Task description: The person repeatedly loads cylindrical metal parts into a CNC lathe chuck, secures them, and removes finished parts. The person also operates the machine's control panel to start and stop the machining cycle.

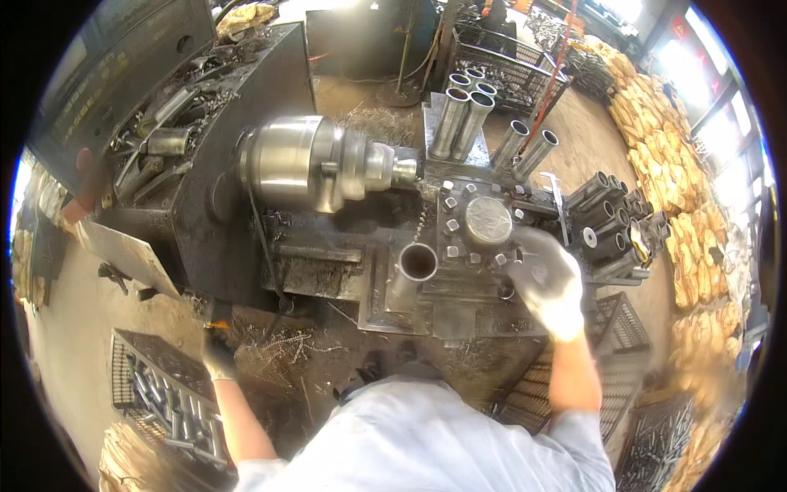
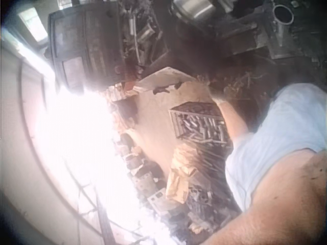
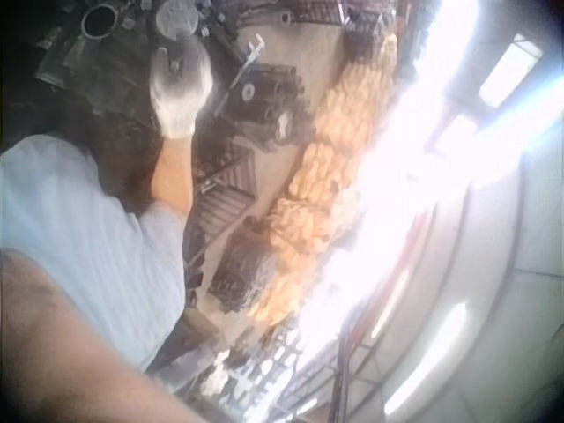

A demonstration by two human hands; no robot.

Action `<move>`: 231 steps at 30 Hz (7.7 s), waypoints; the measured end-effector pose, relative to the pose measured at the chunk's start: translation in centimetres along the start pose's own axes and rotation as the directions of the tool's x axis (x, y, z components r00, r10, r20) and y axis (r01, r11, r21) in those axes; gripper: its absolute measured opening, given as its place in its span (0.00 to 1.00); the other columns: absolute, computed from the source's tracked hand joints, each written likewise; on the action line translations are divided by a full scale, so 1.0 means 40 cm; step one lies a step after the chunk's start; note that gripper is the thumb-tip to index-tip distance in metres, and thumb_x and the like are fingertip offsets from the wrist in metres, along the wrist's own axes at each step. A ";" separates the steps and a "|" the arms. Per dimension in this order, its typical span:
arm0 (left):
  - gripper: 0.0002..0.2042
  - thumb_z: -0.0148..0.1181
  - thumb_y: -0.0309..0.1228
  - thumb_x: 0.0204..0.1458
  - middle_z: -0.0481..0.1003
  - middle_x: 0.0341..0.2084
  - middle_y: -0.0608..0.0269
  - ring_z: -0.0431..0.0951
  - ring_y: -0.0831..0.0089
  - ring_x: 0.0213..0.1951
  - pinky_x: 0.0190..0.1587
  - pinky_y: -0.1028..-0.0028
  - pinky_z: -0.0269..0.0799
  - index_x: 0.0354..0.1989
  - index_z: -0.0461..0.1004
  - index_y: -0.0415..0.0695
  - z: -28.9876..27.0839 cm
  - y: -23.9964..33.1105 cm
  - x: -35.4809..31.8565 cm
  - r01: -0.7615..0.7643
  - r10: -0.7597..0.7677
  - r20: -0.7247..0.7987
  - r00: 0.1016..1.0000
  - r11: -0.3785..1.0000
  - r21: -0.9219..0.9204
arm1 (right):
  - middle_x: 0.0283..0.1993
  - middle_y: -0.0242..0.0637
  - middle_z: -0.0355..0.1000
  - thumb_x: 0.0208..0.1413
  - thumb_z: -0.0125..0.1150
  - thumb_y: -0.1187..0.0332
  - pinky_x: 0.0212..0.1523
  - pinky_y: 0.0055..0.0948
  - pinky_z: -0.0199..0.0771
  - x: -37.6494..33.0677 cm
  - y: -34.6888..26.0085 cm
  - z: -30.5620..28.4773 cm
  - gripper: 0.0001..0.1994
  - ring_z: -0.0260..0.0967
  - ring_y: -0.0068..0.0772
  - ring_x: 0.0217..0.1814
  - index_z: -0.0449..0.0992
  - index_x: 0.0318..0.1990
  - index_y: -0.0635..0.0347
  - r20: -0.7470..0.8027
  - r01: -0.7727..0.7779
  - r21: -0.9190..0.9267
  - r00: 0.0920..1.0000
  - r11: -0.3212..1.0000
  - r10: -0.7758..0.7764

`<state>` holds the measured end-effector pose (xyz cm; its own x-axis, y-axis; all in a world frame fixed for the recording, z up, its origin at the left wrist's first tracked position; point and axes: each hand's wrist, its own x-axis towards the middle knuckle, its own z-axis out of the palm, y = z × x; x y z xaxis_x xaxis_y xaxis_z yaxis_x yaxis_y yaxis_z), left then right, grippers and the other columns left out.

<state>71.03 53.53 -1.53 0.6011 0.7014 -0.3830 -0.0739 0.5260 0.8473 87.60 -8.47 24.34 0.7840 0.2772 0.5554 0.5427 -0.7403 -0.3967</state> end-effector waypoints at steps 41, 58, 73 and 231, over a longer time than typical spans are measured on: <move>0.12 0.62 0.36 0.62 0.84 0.34 0.51 0.84 0.60 0.29 0.37 0.62 0.82 0.44 0.81 0.38 -0.072 -0.428 -0.324 0.099 -0.175 0.014 0.984 0.619 0.779 | 0.38 0.50 0.84 0.49 0.65 0.61 0.33 0.43 0.85 0.695 0.190 0.408 0.19 0.84 0.41 0.35 0.87 0.45 0.65 0.896 0.252 -0.265 0.420 0.931 0.142; 0.48 0.79 0.43 0.48 0.64 0.72 0.34 0.63 0.37 0.74 0.78 0.42 0.54 0.74 0.62 0.34 0.867 0.148 -0.120 -0.880 0.519 0.816 0.256 -0.224 0.419 | 0.44 0.43 0.86 0.53 0.75 0.54 0.41 0.36 0.84 0.675 0.203 0.518 0.18 0.84 0.36 0.40 0.88 0.43 0.58 0.982 0.113 -0.005 0.187 0.994 -0.016; 0.47 0.76 0.45 0.48 0.64 0.71 0.39 0.59 0.38 0.75 0.79 0.44 0.50 0.74 0.60 0.37 0.991 0.147 0.009 -0.856 0.562 0.821 -0.099 -0.469 0.217 | 0.45 0.55 0.84 0.43 0.77 0.55 0.48 0.47 0.85 0.589 0.012 0.136 0.28 0.84 0.56 0.47 0.80 0.51 0.60 0.595 0.322 -0.593 0.793 0.738 0.133; 0.19 0.64 0.45 0.61 0.85 0.48 0.46 0.85 0.49 0.53 0.55 0.59 0.80 0.54 0.84 0.47 -0.004 -0.298 -0.600 -0.179 -0.210 0.198 0.958 0.107 0.978 | 0.49 0.40 0.85 0.49 0.74 0.75 0.46 0.26 0.83 -0.312 0.025 0.136 0.35 0.83 0.24 0.43 0.71 0.68 0.65 0.548 -0.655 0.408 0.733 0.636 0.403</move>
<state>57.37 30.51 -2.49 0.7486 0.4661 -0.4715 0.6629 -0.5399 0.5188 79.98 -9.32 13.02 0.9583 0.2409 -0.1536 -0.0453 -0.4027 -0.9142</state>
